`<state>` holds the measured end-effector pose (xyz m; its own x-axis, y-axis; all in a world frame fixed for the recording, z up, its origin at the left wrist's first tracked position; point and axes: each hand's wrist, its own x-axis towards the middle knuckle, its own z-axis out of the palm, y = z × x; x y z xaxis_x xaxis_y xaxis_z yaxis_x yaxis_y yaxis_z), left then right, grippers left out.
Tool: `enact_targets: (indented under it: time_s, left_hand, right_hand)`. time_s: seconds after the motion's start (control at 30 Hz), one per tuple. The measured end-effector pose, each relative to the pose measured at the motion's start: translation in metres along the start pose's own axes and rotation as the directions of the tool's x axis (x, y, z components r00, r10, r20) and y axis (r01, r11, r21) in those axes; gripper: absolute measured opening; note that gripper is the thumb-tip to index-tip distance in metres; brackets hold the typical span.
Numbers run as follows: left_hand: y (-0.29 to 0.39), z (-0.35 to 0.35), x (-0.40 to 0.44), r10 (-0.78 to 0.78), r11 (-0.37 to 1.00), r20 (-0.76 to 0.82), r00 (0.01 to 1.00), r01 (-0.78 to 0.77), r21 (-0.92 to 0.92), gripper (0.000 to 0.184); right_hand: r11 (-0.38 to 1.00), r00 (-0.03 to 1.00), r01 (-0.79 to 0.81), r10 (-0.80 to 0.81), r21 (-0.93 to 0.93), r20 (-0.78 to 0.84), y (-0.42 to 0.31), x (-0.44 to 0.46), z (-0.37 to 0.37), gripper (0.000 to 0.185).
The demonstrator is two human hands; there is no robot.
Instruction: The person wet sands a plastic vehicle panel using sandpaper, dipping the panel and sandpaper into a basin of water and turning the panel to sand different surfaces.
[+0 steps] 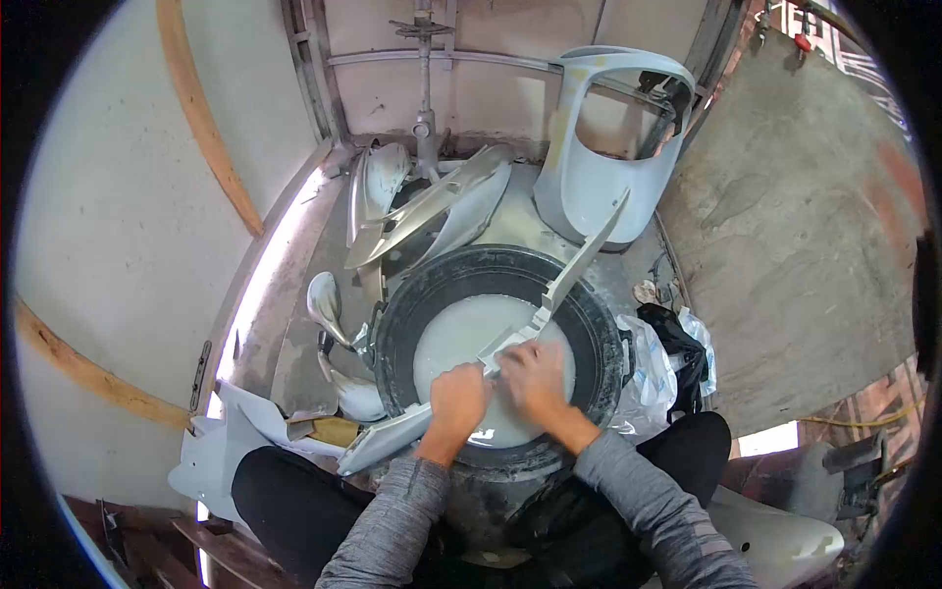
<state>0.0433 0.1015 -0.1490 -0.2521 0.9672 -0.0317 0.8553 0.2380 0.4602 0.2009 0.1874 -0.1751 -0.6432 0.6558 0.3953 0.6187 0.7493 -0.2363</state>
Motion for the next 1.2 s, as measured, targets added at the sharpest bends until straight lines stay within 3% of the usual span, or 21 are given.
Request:
enact_targets:
  time_s: [0.1, 0.17, 0.2, 0.23, 0.33, 0.37, 0.43, 0.5, 0.57, 0.6, 0.77, 0.87, 0.9, 0.97, 1.03, 1.13, 1.2]
  left_hand:
    - [-0.002, -0.002, 0.001, -0.009, 1.000, -0.006, 1.000, 0.009, -0.004, 0.029]
    - [-0.003, 0.000, 0.001, 0.015, 1.000, -0.026, 1.000, -0.016, -0.016, 0.025]
    - [-0.004, -0.002, 0.001, 0.022, 1.000, -0.025, 0.999, -0.023, -0.013, 0.026]
    - [-0.004, -0.004, 0.002, 0.030, 1.000, -0.027, 0.999, -0.030, -0.007, 0.027]
    - [-0.003, -0.004, 0.003, -0.013, 0.999, -0.016, 1.000, 0.012, -0.034, 0.029]
    - [-0.006, -0.004, 0.002, -0.020, 0.999, -0.015, 1.000, 0.020, -0.036, 0.029]
    - [-0.004, -0.005, 0.002, 0.032, 0.999, -0.032, 0.999, -0.033, -0.024, 0.030]
    - [0.001, -0.009, 0.002, -0.024, 0.999, -0.004, 1.000, 0.023, -0.045, 0.028]
    - [0.002, -0.011, 0.001, -0.045, 0.998, 0.002, 0.999, 0.045, -0.032, 0.027]
    - [0.001, -0.010, 0.000, -0.046, 0.998, 0.005, 0.999, 0.046, -0.033, 0.027]
    - [-0.002, -0.006, 0.000, -0.015, 0.999, -0.002, 1.000, 0.015, -0.052, 0.028]
    - [-0.001, -0.003, -0.001, -0.012, 0.998, -0.021, 1.000, 0.011, -0.063, 0.024]
    - [-0.003, -0.001, 0.000, 0.010, 0.998, -0.060, 0.998, -0.014, -0.063, 0.022]
    - [-0.005, 0.001, 0.004, -0.015, 0.999, -0.044, 0.999, 0.013, -0.046, 0.023]
    - [-0.002, -0.001, -0.001, -0.041, 0.999, -0.005, 0.999, 0.041, -0.024, 0.026]
    - [-0.001, -0.007, 0.000, -0.010, 0.999, -0.011, 1.000, 0.009, -0.031, 0.024]
    - [-0.001, -0.001, -0.002, 0.021, 0.999, -0.107, 0.994, -0.026, -0.046, 0.022]
  right_hand:
    - [0.996, 0.994, -0.085, 0.084, -0.013, -0.068, 0.013, 0.010, 0.004, 0.029]
    - [0.982, 0.985, 0.166, -0.161, 0.090, -0.064, 0.006, 0.006, 0.009, 0.024]
    - [0.922, 0.967, 0.253, -0.242, 0.294, -0.074, -0.003, 0.004, 0.007, 0.021]
    - [0.923, 0.968, 0.253, -0.241, 0.291, -0.075, 0.006, 0.007, 0.003, 0.021]
    - [0.967, 0.998, 0.011, 0.003, 0.255, -0.057, 0.022, 0.025, 0.001, 0.022]
    - [0.966, 0.999, 0.013, 0.000, 0.258, -0.051, 0.015, 0.021, 0.006, 0.022]
    - [0.914, 0.962, 0.272, -0.262, 0.299, -0.076, -0.004, 0.010, 0.008, 0.023]
    - [0.906, 0.934, 0.353, -0.328, 0.233, -0.140, 0.017, 0.017, 0.015, 0.023]
    - [0.958, 0.970, 0.242, -0.235, 0.151, -0.067, 0.017, 0.023, 0.008, 0.021]
    - [0.953, 0.971, 0.233, -0.240, 0.196, 0.016, 0.001, 0.015, 0.012, 0.018]
    - [0.968, 0.976, 0.218, -0.213, 0.122, -0.052, 0.007, 0.020, -0.001, 0.018]
    - [0.897, 1.000, 0.012, -0.007, 0.441, -0.015, -0.023, 0.006, 0.013, 0.022]
    - [0.899, 1.000, 0.013, -0.006, 0.438, -0.017, -0.033, 0.008, 0.010, 0.022]
    - [0.667, 0.915, -0.403, 0.316, 0.626, 0.252, -0.047, 0.015, 0.002, 0.027]
    - [0.633, 0.935, -0.335, 0.314, 0.698, 0.164, -0.045, 0.014, 0.008, 0.026]
    - [0.777, 0.960, -0.248, 0.277, 0.579, 0.039, -0.047, -0.001, 0.008, 0.027]
    - [0.804, 0.950, -0.278, 0.309, 0.526, 0.030, -0.051, -0.009, 0.007, 0.027]
